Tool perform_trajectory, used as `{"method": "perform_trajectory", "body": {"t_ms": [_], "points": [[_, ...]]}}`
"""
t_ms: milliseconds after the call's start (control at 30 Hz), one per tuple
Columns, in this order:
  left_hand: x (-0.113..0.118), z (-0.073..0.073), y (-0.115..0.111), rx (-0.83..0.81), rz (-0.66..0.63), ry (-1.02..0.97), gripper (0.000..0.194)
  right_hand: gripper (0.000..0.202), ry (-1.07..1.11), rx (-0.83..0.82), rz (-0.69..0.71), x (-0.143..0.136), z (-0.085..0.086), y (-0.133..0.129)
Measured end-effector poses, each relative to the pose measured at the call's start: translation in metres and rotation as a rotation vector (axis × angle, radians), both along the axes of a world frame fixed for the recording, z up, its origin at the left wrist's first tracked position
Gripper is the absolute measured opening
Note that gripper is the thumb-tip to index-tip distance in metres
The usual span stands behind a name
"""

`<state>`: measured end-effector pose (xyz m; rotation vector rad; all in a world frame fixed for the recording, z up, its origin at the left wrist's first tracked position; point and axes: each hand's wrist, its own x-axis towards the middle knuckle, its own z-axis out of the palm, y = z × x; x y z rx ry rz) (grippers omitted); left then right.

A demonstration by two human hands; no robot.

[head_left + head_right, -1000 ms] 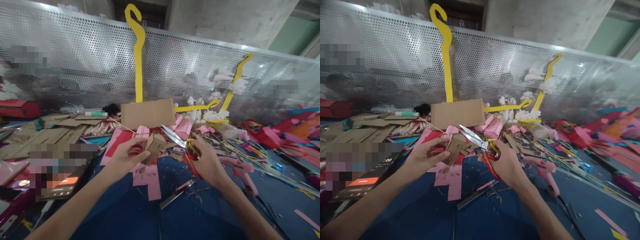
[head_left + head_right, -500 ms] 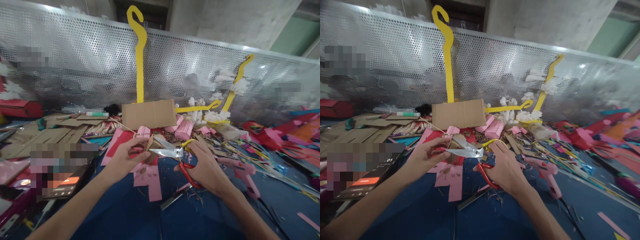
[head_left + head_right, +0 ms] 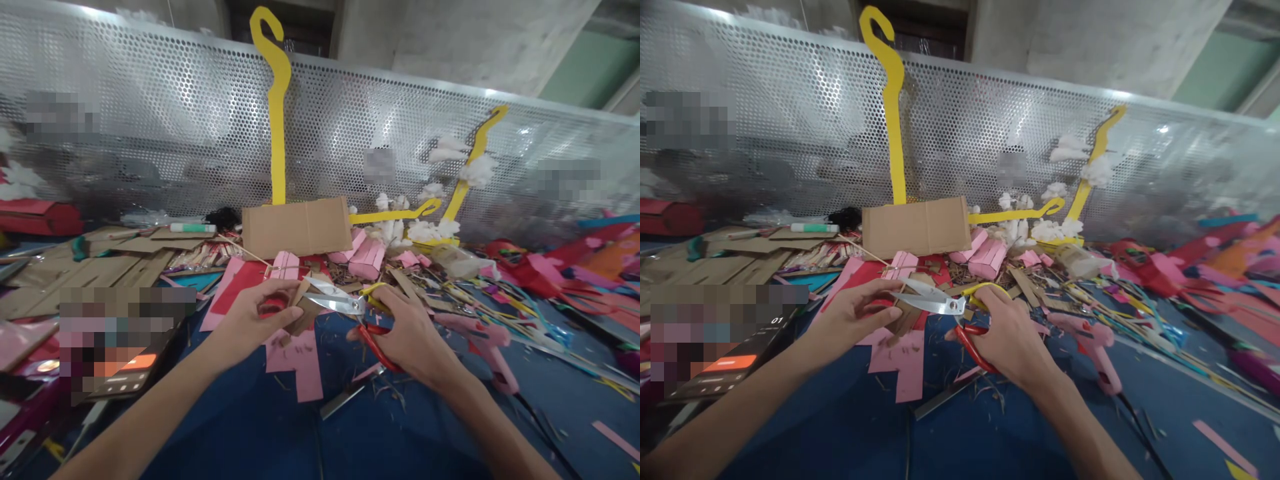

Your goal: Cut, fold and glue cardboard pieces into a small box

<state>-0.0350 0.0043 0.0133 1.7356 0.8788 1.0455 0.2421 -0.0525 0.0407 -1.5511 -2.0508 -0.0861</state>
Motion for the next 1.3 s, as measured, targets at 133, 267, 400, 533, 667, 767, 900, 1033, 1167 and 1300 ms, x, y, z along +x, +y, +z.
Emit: {"method": "perform_trajectory", "body": {"t_ms": [133, 267, 400, 533, 667, 767, 900, 1033, 1167, 1300], "points": [[0.000, 0.000, 0.001, 0.003, 0.010, -0.039, 0.044, 0.031, -0.043, 0.038, -0.005, -0.001, 0.004, -0.003], [-0.001, -0.001, 0.001, 0.000, 0.007, -0.056, 0.047, 0.033, -0.066, 0.075, -0.004, -0.002, 0.004, -0.004], [-0.001, 0.001, -0.001, -0.017, 0.017, -0.029, 0.048, 0.031, -0.054, 0.063, 0.015, -0.003, 0.003, -0.005], [0.001, 0.004, -0.004, -0.014, -0.023, -0.023, 0.046, 0.032, -0.015, 0.039, 0.036, -0.003, 0.003, -0.005], [0.002, 0.002, -0.004, -0.035, -0.030, -0.044, 0.047, 0.036, -0.004, 0.070, 0.048, -0.002, 0.002, -0.005], [0.002, 0.000, -0.003, -0.055, -0.033, -0.047, 0.049, 0.038, -0.020, 0.109, 0.046, -0.001, 0.000, -0.004], [0.003, 0.000, -0.004, -0.054, -0.023, -0.055, 0.048, 0.038, -0.036, 0.127, 0.043, 0.000, 0.000, -0.004], [0.002, -0.001, -0.004, -0.084, -0.037, -0.050, 0.049, 0.035, -0.048, 0.140, 0.048, 0.001, 0.000, -0.004], [0.001, -0.003, -0.002, -0.071, -0.021, -0.033, 0.047, 0.034, -0.045, 0.136, 0.035, 0.004, -0.003, -0.003], [0.001, -0.001, -0.002, -0.066, -0.020, -0.017, 0.044, 0.039, -0.007, 0.159, 0.025, 0.007, -0.008, -0.001]]}}
